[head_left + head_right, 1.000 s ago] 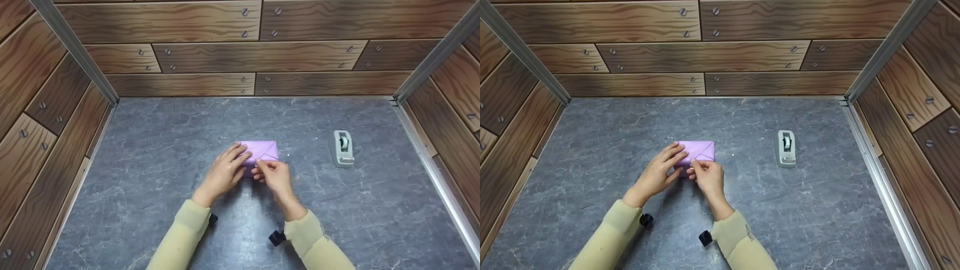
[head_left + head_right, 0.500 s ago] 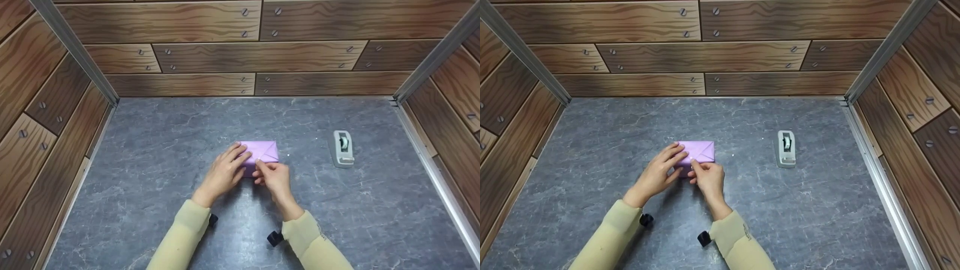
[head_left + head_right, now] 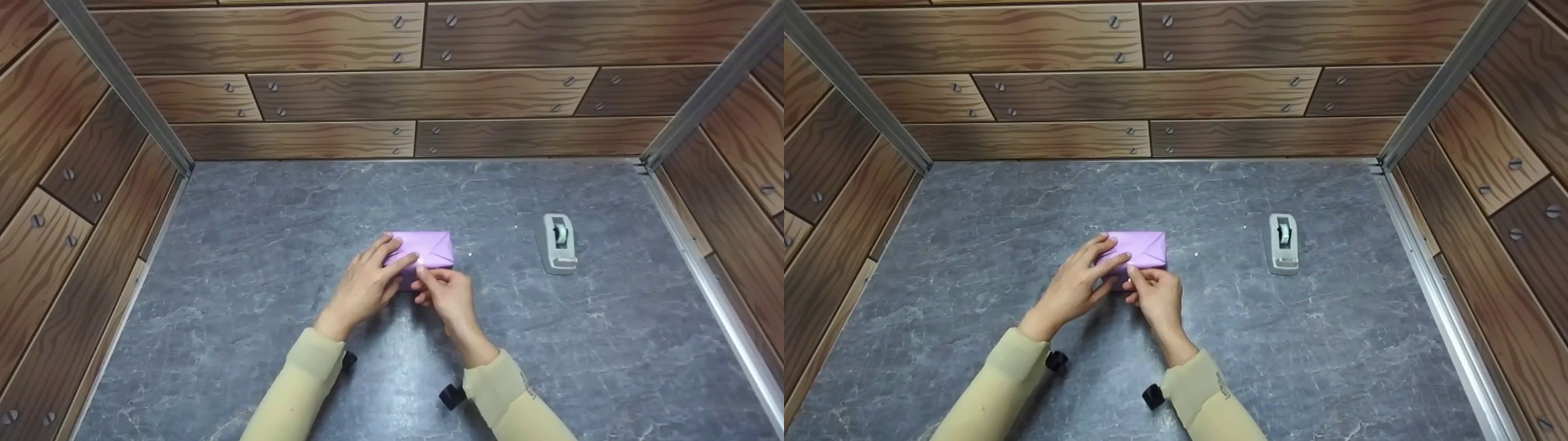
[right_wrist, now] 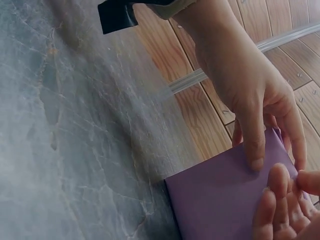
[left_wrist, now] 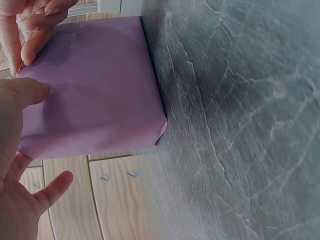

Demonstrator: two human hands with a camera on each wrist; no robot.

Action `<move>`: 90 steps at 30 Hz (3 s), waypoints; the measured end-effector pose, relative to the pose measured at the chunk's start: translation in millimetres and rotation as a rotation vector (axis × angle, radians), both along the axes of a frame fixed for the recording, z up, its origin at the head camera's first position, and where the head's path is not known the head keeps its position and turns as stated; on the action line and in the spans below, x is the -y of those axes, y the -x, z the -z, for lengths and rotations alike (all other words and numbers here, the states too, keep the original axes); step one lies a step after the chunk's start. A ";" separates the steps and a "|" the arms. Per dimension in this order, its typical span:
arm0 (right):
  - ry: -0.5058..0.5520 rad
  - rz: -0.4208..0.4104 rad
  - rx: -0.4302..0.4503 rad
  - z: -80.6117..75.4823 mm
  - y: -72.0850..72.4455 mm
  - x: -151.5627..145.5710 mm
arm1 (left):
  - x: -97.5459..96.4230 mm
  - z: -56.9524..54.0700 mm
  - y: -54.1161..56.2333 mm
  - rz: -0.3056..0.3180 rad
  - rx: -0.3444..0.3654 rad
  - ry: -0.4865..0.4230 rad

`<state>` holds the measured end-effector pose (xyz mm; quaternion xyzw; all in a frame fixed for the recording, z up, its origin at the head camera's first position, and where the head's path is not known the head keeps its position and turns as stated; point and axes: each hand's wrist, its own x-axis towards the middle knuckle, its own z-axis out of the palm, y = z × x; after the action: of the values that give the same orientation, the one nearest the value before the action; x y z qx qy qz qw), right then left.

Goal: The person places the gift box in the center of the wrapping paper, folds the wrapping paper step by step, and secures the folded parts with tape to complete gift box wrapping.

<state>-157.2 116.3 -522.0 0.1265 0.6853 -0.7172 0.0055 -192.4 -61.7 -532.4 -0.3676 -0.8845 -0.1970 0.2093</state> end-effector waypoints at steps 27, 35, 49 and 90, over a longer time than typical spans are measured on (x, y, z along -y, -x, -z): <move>-0.713 -0.081 -0.095 -1.3 2.9 -20.4 | -1.1 -3.1 -0.2 -0.013 0.055 -0.026; -0.876 -0.138 -0.173 -2.6 4.1 -29.8 | 2.6 -1.6 0.7 0.002 0.084 -0.055; -0.667 -0.156 -0.276 1.7 12.4 -72.6 | 10.5 3.3 -4.3 -0.022 0.196 -0.299; -0.289 -0.205 -0.003 11.7 50.5 -73.3 | -4.5 10.1 13.7 -0.243 0.555 -0.390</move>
<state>-207.6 189.6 -533.8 0.0544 0.7906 -0.6071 0.0593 -206.0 -57.1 -542.5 -0.1454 -0.8906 -0.4281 0.0491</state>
